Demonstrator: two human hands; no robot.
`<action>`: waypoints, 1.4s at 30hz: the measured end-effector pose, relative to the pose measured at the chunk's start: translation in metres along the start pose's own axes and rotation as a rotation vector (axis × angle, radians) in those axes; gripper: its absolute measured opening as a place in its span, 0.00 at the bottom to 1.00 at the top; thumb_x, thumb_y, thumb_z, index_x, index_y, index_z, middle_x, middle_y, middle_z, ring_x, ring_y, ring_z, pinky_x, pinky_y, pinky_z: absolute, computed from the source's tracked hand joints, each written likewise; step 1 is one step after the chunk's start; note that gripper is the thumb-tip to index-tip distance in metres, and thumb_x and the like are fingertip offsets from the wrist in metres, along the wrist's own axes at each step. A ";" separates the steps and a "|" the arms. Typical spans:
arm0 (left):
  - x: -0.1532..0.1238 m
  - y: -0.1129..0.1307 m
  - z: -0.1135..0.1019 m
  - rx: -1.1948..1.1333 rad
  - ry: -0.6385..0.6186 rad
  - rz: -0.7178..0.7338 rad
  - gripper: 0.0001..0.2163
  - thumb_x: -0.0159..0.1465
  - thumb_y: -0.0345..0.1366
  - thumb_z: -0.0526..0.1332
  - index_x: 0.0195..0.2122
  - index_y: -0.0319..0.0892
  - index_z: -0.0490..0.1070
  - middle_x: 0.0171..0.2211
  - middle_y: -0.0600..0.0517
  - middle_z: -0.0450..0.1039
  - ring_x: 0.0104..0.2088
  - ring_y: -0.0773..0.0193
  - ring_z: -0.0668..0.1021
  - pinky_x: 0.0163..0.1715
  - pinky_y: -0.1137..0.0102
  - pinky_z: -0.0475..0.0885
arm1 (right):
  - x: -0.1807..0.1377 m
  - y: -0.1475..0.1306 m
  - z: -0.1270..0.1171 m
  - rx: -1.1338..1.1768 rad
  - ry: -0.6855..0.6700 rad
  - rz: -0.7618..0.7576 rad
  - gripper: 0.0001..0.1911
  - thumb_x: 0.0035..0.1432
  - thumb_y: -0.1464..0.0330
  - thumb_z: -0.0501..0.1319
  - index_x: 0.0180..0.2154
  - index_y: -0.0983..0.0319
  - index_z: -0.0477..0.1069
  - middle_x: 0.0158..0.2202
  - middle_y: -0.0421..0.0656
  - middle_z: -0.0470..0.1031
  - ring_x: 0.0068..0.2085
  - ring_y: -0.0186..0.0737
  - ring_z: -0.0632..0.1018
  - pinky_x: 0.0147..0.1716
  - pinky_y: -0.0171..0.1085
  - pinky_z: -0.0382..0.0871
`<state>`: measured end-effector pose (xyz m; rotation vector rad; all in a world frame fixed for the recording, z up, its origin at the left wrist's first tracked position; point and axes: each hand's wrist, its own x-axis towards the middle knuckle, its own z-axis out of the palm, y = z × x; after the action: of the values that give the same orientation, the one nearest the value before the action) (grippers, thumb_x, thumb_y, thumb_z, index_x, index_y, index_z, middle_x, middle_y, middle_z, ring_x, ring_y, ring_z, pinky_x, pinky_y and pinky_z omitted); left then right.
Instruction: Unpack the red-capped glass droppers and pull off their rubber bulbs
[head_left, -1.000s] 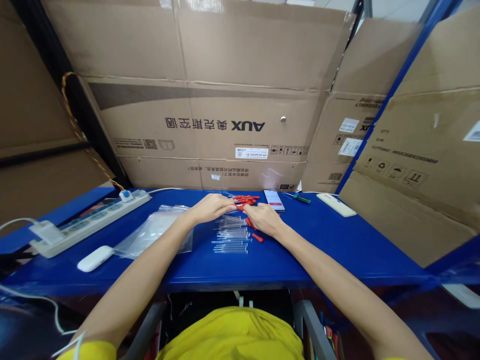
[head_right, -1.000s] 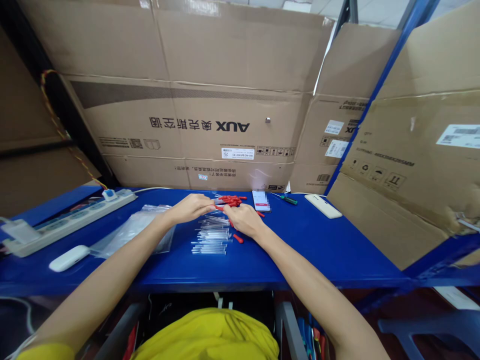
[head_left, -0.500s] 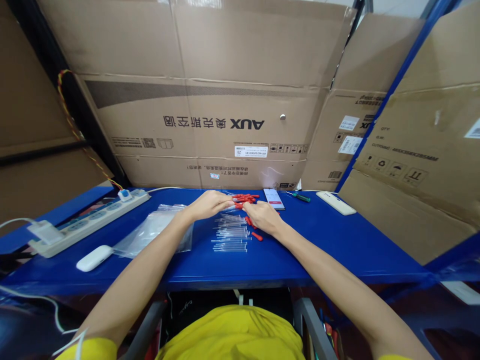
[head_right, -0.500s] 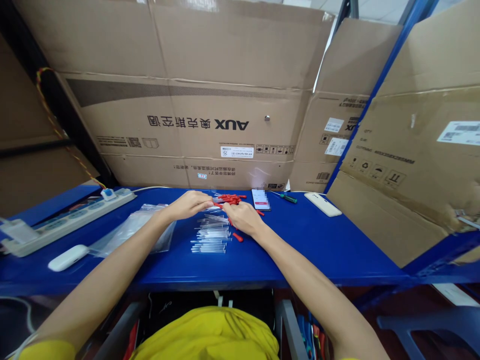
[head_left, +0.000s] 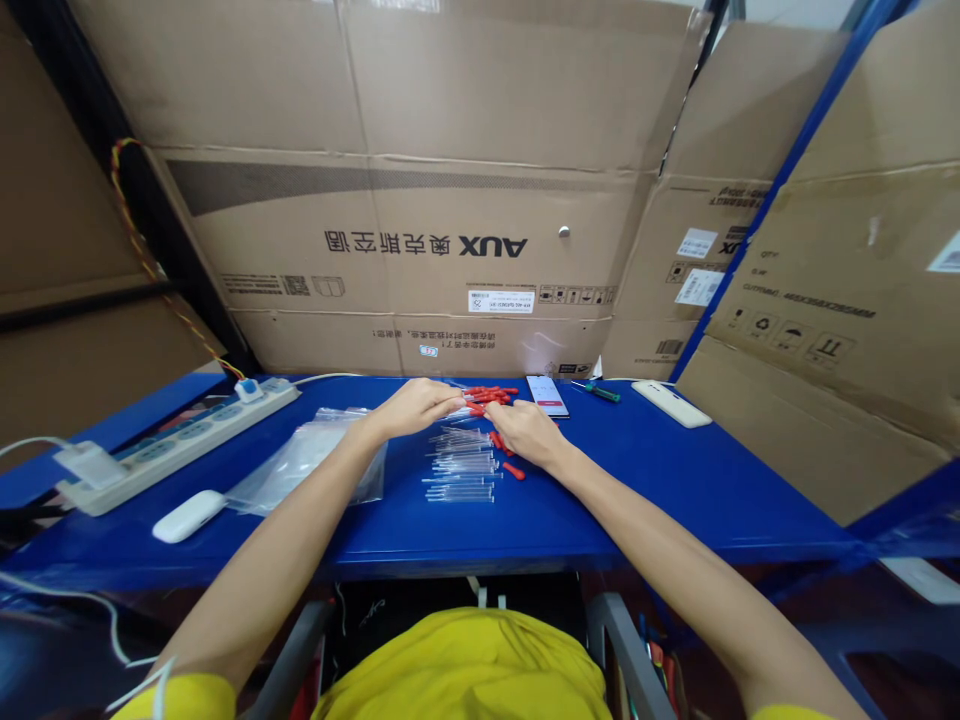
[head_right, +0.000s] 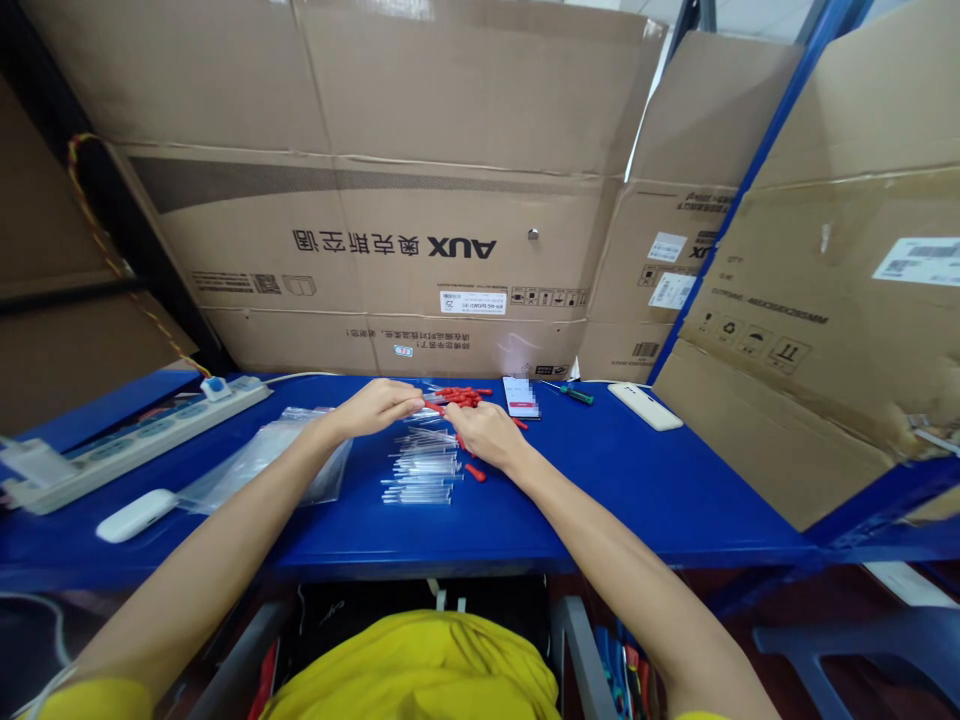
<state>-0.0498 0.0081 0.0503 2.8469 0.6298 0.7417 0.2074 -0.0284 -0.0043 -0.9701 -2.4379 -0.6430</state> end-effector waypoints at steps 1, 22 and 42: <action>0.000 0.000 0.002 0.004 0.003 -0.002 0.23 0.78 0.47 0.50 0.28 0.42 0.70 0.26 0.53 0.71 0.26 0.65 0.72 0.31 0.70 0.61 | -0.001 0.001 0.000 -0.002 0.004 0.001 0.18 0.80 0.66 0.47 0.39 0.61 0.70 0.27 0.41 0.78 0.28 0.37 0.75 0.34 0.38 0.56; 0.005 0.028 0.038 0.283 0.011 -0.024 0.09 0.73 0.36 0.52 0.43 0.43 0.72 0.42 0.46 0.80 0.41 0.55 0.81 0.41 0.66 0.72 | -0.003 -0.005 -0.013 -0.161 0.044 -0.008 0.21 0.80 0.65 0.45 0.41 0.61 0.74 0.32 0.44 0.77 0.33 0.39 0.75 0.35 0.42 0.52; 0.005 0.024 0.046 0.181 -0.066 -0.161 0.17 0.69 0.33 0.52 0.54 0.45 0.76 0.53 0.48 0.82 0.52 0.56 0.82 0.50 0.65 0.73 | -0.005 -0.010 -0.001 -0.178 -0.060 -0.021 0.10 0.73 0.73 0.55 0.46 0.61 0.75 0.33 0.43 0.79 0.33 0.39 0.75 0.34 0.42 0.50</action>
<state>-0.0143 -0.0121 0.0182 2.9207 0.9483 0.5897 0.2039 -0.0384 -0.0090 -1.0475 -2.4781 -0.8621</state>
